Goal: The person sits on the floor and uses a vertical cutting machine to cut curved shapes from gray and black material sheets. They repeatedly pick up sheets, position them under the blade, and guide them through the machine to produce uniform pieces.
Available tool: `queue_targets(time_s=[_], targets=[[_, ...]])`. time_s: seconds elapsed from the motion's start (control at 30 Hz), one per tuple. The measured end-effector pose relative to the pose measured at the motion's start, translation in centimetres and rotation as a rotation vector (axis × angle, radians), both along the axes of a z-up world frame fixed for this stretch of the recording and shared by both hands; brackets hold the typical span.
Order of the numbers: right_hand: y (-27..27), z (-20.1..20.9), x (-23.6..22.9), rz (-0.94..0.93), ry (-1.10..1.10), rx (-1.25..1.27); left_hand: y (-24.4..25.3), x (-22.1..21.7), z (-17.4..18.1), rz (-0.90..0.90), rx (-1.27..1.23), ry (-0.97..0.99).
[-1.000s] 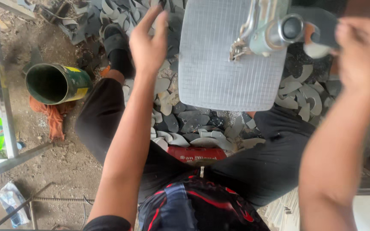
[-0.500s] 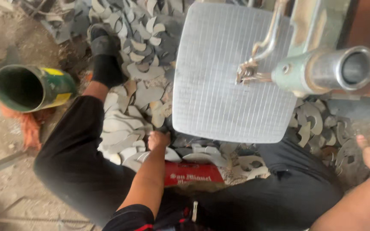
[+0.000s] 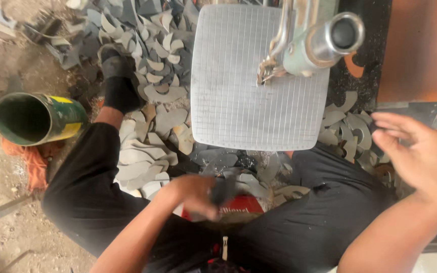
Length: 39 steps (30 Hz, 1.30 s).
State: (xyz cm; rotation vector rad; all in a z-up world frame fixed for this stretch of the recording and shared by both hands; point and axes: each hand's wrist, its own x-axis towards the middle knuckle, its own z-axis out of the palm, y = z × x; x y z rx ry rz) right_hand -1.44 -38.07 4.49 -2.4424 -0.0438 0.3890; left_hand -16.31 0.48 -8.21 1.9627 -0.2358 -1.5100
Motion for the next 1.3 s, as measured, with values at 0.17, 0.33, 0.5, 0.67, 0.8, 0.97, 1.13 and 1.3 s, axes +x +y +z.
queue_targets(time_s=[0.17, 0.33, 0.5, 0.67, 0.8, 0.97, 1.13, 1.3], targets=[[5.8, 3.3, -3.3, 0.651, -0.257, 0.607, 1.6, -0.2, 16.3, 0.048, -0.175, -0.594], [11.1, 1.7, -2.5, 0.698, -0.508, 0.276, 1.1, 6.7, 16.8, 0.066, -0.004, -1.224], [12.7, -1.8, -1.0, 0.533, -0.474, 0.157, 2.0, 9.1, 12.6, 0.168, -0.047, -1.362], [12.9, -3.4, -0.4, 0.518, -0.567, 0.179, 2.0, 8.9, 9.7, 0.201, 0.1, -1.537], [13.0, -3.6, 0.3, 0.528, -0.614, 0.187, 2.0, 9.6, 7.9, 0.233, 0.078, -1.512], [13.2, -3.4, 0.7, 0.498, -0.554, 0.237, 2.7, 10.8, 7.4, 0.152, 0.028, -1.496], [13.6, -3.9, 1.2, 0.477, -0.614, 0.225, 3.6, 12.3, 7.5, 0.118, -0.015, -1.485], [13.5, -4.2, 1.5, 0.464, -0.603, 0.208, 3.6, 12.4, 7.0, 0.145, -0.021, -1.491]])
